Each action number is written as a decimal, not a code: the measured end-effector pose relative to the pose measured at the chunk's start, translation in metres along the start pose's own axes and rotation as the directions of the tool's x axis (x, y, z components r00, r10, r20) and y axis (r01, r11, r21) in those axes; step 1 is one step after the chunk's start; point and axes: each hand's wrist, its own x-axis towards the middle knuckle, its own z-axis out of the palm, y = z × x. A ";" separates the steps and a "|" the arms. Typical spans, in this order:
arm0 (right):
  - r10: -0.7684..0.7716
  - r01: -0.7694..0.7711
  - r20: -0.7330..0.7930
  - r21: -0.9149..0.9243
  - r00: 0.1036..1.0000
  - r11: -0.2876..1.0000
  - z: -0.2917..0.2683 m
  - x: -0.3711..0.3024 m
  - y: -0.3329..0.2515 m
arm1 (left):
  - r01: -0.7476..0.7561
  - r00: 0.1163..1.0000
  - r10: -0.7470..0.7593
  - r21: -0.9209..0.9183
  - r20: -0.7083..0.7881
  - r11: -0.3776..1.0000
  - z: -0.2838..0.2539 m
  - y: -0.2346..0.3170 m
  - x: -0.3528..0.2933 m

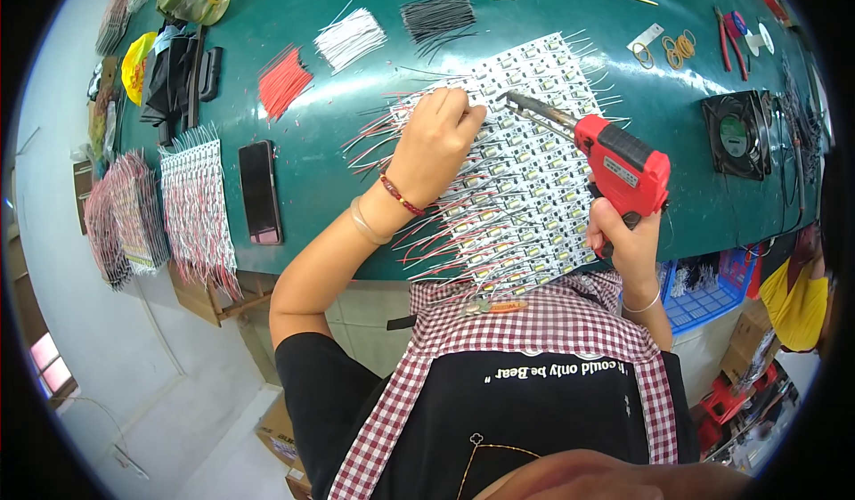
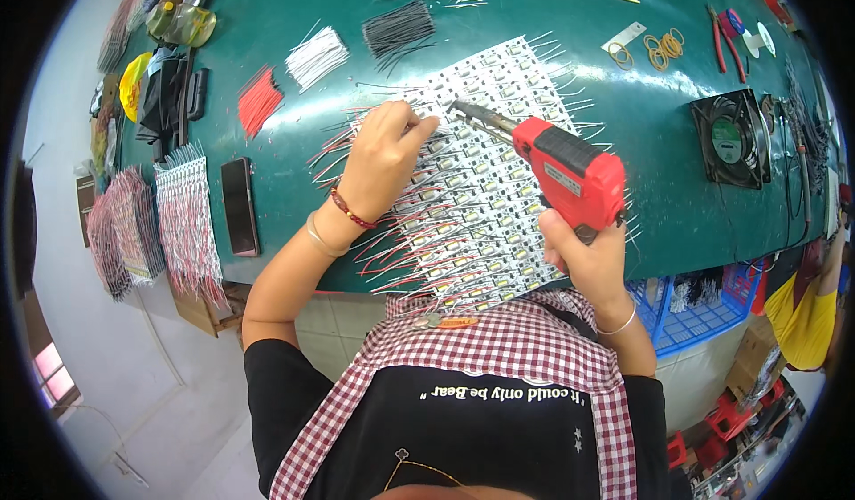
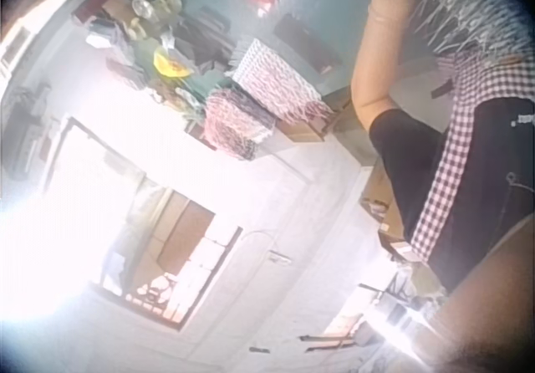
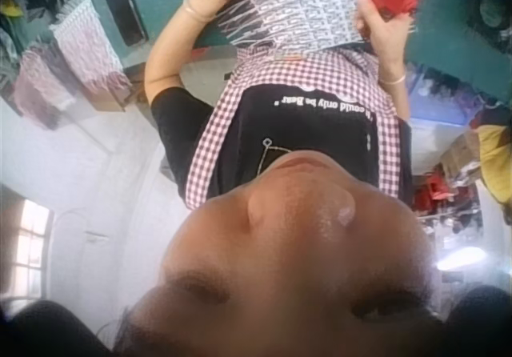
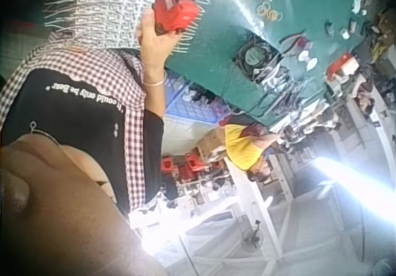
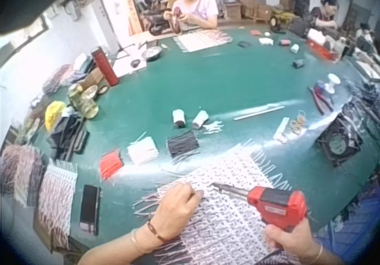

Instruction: The person uses a soldering iron to attach small wires to a large LED panel. They pick up individual wires from piles on the table, place them onto the panel, and apply heat with the soldering iron to secure them. The process is repeated for multiple connection points across the panel.

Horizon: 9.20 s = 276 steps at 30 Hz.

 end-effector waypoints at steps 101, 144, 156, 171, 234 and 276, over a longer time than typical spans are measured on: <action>0.002 -0.002 -0.050 0.008 0.999 1.000 0.000 -0.018 0.017 | -0.018 0.997 0.014 0.046 0.073 0.999 0.006 0.018 -0.005; 0.003 -0.001 -0.026 0.055 1.000 0.998 -0.011 -0.027 0.027 | -0.008 0.999 0.003 0.141 0.035 0.990 -0.002 0.023 -0.006; 0.005 -0.005 -0.030 0.016 1.000 1.000 -0.012 -0.035 0.039 | 0.021 0.998 -0.020 -0.007 0.060 1.000 0.008 0.032 -0.020; 0.021 -0.019 -0.050 0.047 0.999 0.999 -0.016 -0.037 0.050 | 0.009 0.998 -0.010 0.016 0.065 1.000 0.009 0.033 -0.017; 0.019 -0.019 0.001 0.094 1.000 0.995 -0.032 -0.053 0.078 | 0.079 0.990 -0.072 -0.051 0.120 0.996 0.008 0.047 -0.023; 0.002 -0.013 0.095 0.110 0.995 0.994 -0.041 -0.072 0.084 | 0.114 0.989 -0.110 -0.042 0.095 0.993 0.010 0.067 -0.035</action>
